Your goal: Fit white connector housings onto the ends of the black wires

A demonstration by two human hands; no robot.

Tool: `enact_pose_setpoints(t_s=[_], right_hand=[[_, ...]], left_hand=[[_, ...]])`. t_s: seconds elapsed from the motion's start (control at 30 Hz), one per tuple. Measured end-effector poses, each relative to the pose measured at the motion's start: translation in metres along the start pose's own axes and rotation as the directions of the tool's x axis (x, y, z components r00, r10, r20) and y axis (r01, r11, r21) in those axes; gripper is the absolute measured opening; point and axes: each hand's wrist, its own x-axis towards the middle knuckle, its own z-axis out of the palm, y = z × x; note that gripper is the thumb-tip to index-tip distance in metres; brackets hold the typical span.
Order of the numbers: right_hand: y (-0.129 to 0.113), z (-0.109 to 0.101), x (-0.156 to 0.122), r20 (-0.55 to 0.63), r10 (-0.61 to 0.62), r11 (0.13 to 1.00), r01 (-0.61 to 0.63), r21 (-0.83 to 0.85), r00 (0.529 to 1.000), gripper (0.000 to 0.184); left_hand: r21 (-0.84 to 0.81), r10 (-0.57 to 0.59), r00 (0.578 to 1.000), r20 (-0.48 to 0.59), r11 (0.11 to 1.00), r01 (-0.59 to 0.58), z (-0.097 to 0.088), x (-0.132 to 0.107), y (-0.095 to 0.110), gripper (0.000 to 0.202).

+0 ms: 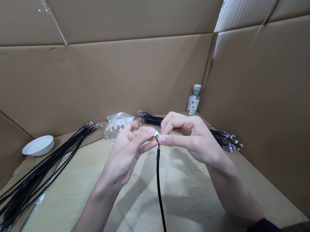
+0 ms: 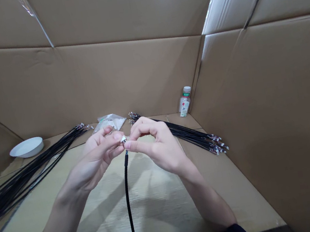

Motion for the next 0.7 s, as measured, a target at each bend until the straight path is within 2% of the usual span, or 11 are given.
enact_pose_setpoints(t_s=[0.17,0.3,0.53,0.7], right_hand=[[0.001,0.002,0.0,-0.015,-0.023,1.0,0.024,0.013,1.0,0.025],[0.002,0.005,-0.001,-0.04,-0.058,0.997,0.056,-0.055,0.998,0.026],[0.004,0.008,-0.002,-0.028,-0.1,0.983,0.094,-0.156,0.995,0.026],[0.008,0.019,-0.002,-0.102,-0.142,0.98,0.126,-0.155,0.985,0.021]], left_hand=[[0.044,0.04,0.999,0.006,0.998,-0.04,0.002,0.0,0.001,0.042],[0.118,0.111,0.994,0.002,0.987,-0.11,0.0,0.001,0.001,0.045],[0.232,0.21,0.971,0.117,0.945,-0.232,-0.007,0.003,0.003,0.04],[0.24,0.234,0.962,0.14,0.935,-0.262,-0.01,0.004,0.008,0.039]])
